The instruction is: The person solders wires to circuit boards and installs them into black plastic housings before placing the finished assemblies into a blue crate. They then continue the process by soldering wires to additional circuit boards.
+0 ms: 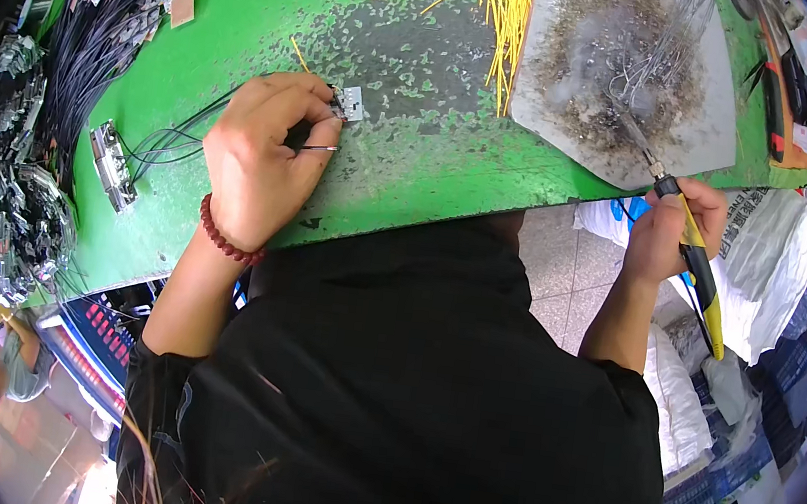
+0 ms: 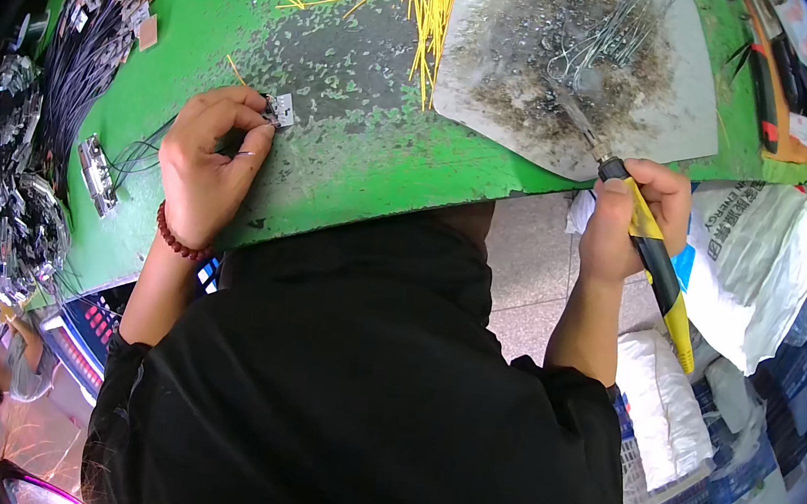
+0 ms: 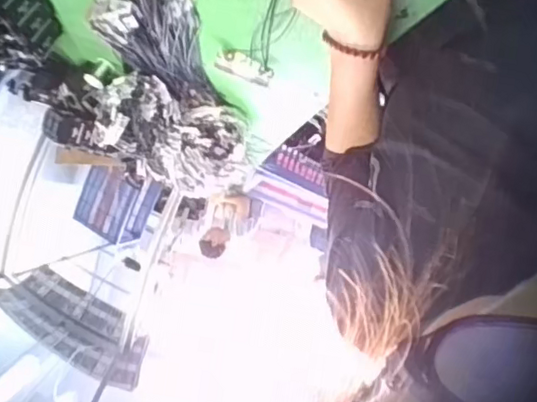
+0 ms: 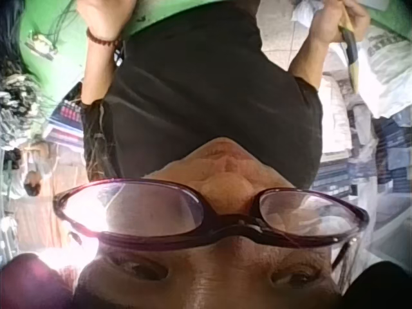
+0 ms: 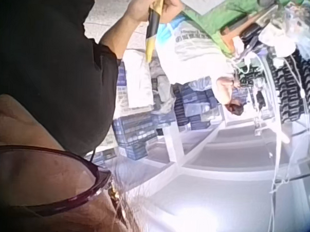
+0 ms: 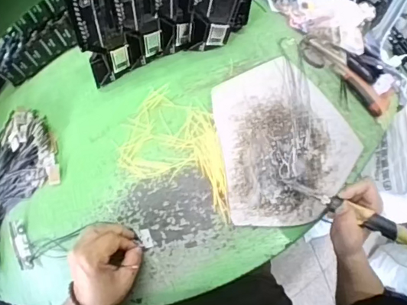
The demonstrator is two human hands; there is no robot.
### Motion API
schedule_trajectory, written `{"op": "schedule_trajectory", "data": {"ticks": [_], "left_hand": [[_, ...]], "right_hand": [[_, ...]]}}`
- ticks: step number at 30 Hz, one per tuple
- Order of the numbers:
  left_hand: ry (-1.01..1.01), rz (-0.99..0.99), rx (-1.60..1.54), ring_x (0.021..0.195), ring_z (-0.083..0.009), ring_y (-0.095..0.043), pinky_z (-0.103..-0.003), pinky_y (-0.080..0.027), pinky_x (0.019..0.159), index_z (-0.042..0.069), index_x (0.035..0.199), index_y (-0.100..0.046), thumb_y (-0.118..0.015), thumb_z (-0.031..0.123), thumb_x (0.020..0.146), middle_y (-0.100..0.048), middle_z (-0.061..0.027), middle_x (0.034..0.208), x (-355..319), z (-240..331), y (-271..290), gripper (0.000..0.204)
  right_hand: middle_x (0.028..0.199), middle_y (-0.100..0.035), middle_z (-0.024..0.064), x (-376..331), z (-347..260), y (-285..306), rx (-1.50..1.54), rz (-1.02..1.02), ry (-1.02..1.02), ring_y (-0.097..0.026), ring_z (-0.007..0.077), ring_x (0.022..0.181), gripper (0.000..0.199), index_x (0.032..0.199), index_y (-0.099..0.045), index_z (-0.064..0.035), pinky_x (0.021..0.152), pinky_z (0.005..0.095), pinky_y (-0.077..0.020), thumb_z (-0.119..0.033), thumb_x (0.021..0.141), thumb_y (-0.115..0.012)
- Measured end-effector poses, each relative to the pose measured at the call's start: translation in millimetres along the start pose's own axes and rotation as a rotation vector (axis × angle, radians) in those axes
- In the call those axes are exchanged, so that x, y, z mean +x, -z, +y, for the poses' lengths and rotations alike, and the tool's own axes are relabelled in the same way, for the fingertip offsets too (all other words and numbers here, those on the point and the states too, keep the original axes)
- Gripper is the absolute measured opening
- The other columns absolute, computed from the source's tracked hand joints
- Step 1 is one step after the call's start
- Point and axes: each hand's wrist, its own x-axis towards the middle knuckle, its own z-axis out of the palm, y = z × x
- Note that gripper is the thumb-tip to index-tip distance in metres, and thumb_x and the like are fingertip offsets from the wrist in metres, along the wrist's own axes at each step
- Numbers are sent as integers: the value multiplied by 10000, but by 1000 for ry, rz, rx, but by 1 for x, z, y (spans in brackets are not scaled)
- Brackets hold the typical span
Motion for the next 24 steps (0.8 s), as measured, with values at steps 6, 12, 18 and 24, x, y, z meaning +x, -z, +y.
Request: {"op": "schedule_trajectory", "data": {"ticks": [6, 12, 18, 24], "left_hand": [[-18, 33, -1, 774, -216, -634, -315, -512, 650, 77, 714, -629, -719, 41, 692, -690, -22, 870, -1, -2, 0, 99], [-17, 74, -28, 776, -228, -632, -327, -515, 644, 81, 701, -617, -707, 39, 683, -681, -16, 847, -1, -5, -3, 101], [-28, 102, -11, 749, -229, -627, -328, -513, 624, 78, 701, -615, -694, 34, 681, -675, -19, 831, -4, -7, -5, 92], [-43, 96, -37, 764, -224, -626, -329, -514, 651, 62, 696, -610, -715, 20, 677, -683, -32, 878, -4, -10, -4, 115]], "right_hand": [[755, -573, 99, 3, -1, -8, -41, 56, 34, -558, 132, 590, 158, 903, -547, 33, 552, 219, -466, -11, 752, -563], [733, -550, 123, -8, -20, -39, 149, -157, 52, -498, 134, 579, 233, 920, -504, 33, 539, 225, -414, -124, 788, -616], [797, -570, 75, -40, -32, -95, 390, -459, -80, -497, 95, 657, 269, 942, -537, 1, 576, 234, -384, -168, 813, -702], [748, -568, 49, -42, -27, -113, 276, -576, -33, -450, 63, 584, 261, 924, -551, -4, 519, 220, -352, -147, 784, -718]]}}
